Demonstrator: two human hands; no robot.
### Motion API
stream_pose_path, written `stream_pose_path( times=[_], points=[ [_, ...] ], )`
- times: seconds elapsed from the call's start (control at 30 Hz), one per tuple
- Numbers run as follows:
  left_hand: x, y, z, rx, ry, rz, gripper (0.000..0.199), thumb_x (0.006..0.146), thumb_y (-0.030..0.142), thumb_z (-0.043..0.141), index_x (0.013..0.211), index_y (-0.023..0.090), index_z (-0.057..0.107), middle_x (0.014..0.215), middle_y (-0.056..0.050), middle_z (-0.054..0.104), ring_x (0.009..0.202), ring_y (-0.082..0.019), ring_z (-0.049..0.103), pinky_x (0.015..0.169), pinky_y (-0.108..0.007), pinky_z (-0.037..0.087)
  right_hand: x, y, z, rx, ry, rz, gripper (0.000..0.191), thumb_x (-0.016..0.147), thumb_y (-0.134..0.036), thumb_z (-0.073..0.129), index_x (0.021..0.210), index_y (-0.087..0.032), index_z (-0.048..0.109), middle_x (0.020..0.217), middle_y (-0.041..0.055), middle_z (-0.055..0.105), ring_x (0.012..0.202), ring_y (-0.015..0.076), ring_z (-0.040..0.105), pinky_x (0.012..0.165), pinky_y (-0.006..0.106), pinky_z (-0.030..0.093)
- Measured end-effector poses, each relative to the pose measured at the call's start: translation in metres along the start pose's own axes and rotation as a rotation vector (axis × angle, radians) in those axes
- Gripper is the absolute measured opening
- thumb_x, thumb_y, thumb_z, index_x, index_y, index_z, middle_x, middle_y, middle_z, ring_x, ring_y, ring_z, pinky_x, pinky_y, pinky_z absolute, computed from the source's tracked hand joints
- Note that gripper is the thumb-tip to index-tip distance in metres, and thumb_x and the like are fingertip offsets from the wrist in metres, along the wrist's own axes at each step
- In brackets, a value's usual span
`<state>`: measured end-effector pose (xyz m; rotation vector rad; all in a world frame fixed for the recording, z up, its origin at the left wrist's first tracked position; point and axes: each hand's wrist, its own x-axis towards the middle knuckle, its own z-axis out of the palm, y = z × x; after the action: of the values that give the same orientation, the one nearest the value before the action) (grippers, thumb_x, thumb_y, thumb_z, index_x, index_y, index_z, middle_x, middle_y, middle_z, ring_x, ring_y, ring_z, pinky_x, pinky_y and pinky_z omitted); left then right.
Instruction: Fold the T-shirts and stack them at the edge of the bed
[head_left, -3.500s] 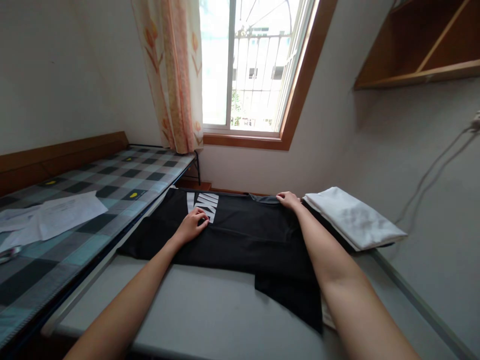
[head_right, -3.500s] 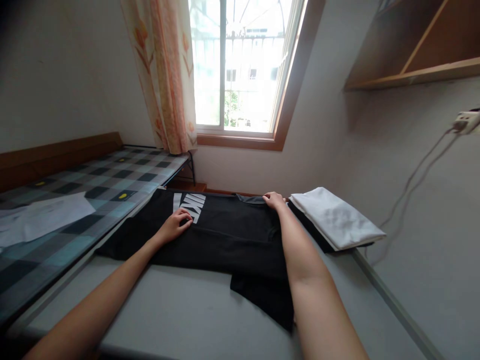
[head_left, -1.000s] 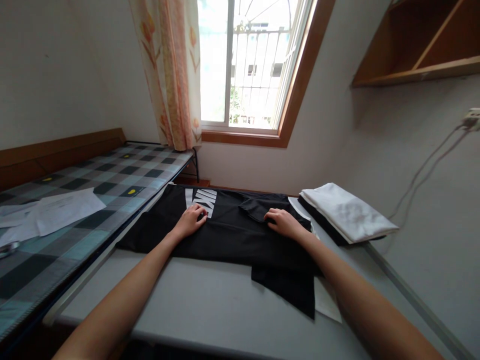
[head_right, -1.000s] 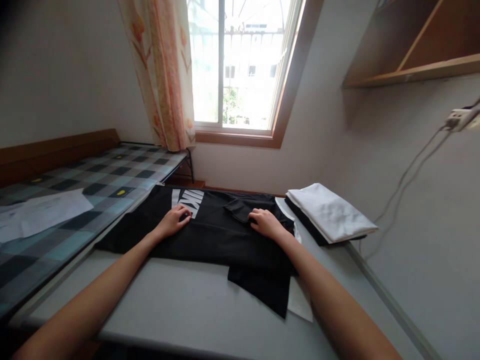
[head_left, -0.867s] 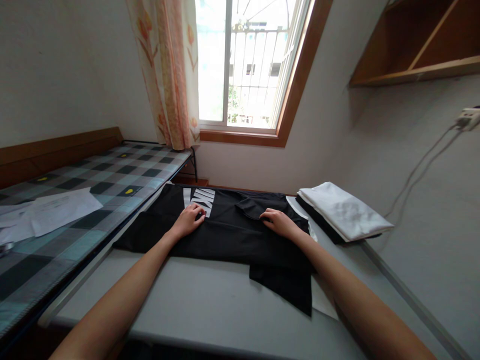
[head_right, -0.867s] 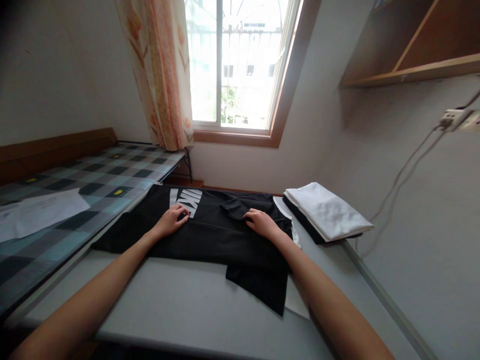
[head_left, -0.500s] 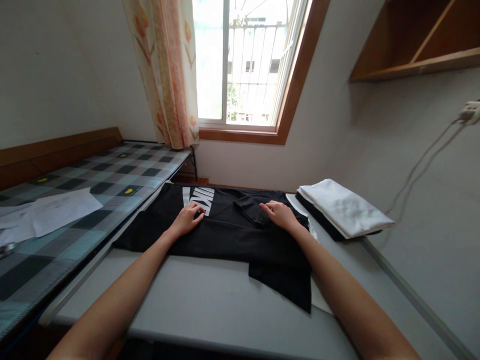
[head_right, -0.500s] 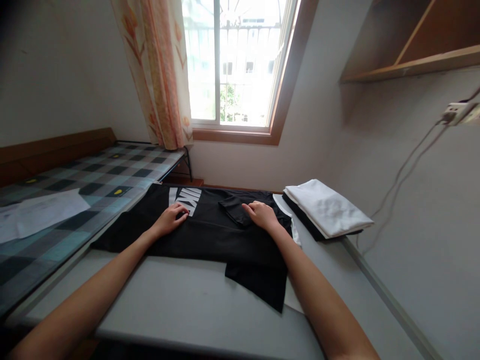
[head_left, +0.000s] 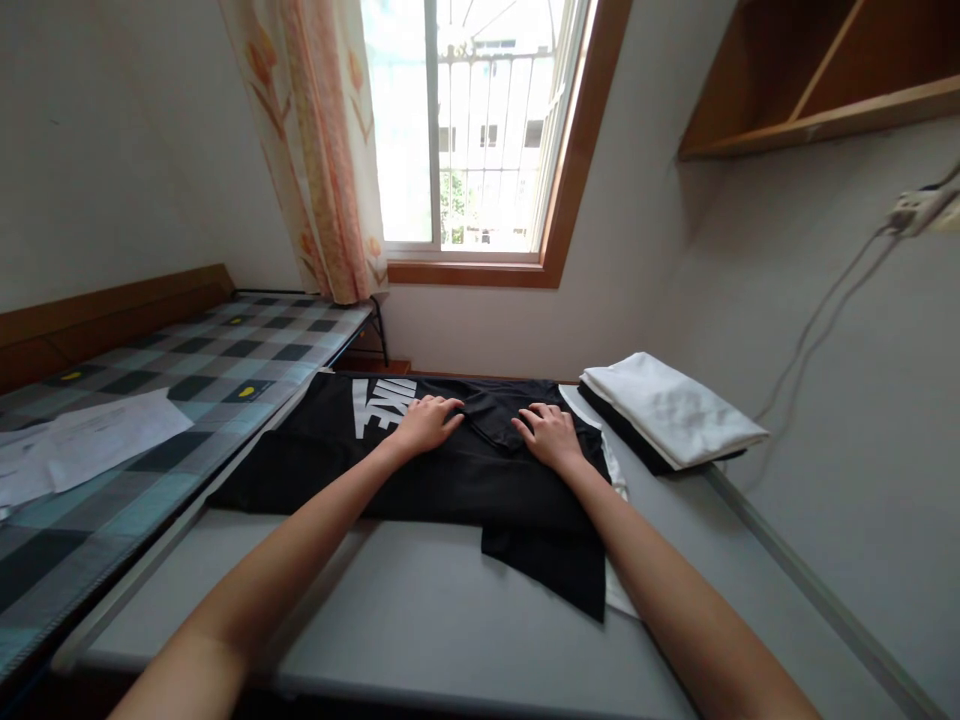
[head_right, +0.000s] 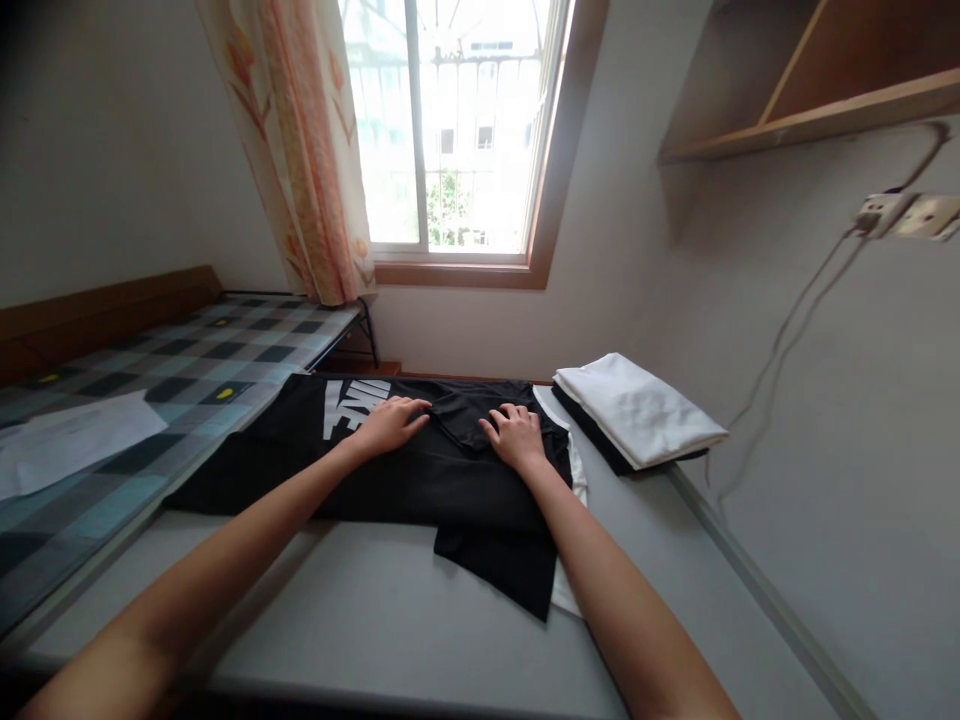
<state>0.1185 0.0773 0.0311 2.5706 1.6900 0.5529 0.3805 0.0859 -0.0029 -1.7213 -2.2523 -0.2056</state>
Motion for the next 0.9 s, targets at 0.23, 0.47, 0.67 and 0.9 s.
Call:
stream_pose_path(
  times=[0.23,0.47,0.67,0.9],
  points=[
    [0.07,0.013,0.03,-0.184,-0.142,-0.297,0.044,0.093,0.052,0.038,0.125,0.032,0.061,0.132,-0.007,0.06,0.122,-0.035,0.051,0.097,-0.053,0.039,0.0,0.003,0.005,0.021,-0.024,0.062,0.05,0.097,-0.052,0.032,0.126,-0.024,0.061,0.137,0.0104,0.053,0.126,0.0278,0.042,0.1,0.041,0.032],
    [0.086,0.012,0.052,-0.136,-0.132,-0.321,0.046,0.088,0.043,0.05,0.13,0.024,0.056,0.138,-0.013,0.053,0.127,-0.036,0.045,0.099,-0.055,0.037,0.002,0.004,0.006,0.018,-0.047,0.071,0.054,0.097,-0.055,0.029,0.132,-0.024,0.057,0.142,0.0104,0.049,0.131,0.0275,0.038,0.105,0.044,0.027],
    [0.073,0.019,0.059,-0.056,-0.012,-0.205,0.053,0.087,0.027,0.051,0.139,0.02,0.045,0.142,-0.017,0.043,0.127,-0.036,0.041,0.099,-0.054,0.035,0.006,0.009,0.007,0.024,-0.109,0.104,0.058,0.097,-0.057,0.026,0.136,-0.025,0.053,0.147,0.0102,0.044,0.136,0.0275,0.034,0.108,0.047,0.023],
    [0.069,0.016,0.072,-0.042,-0.094,0.091,0.044,0.093,0.025,0.038,0.135,0.03,0.051,0.148,-0.007,0.042,0.136,-0.026,0.037,0.108,-0.052,0.025,0.009,0.014,0.006,0.015,-0.128,0.109,0.06,0.097,-0.057,0.024,0.139,-0.023,0.05,0.149,0.0099,0.041,0.138,0.0274,0.032,0.11,0.049,0.02]
  ],
)
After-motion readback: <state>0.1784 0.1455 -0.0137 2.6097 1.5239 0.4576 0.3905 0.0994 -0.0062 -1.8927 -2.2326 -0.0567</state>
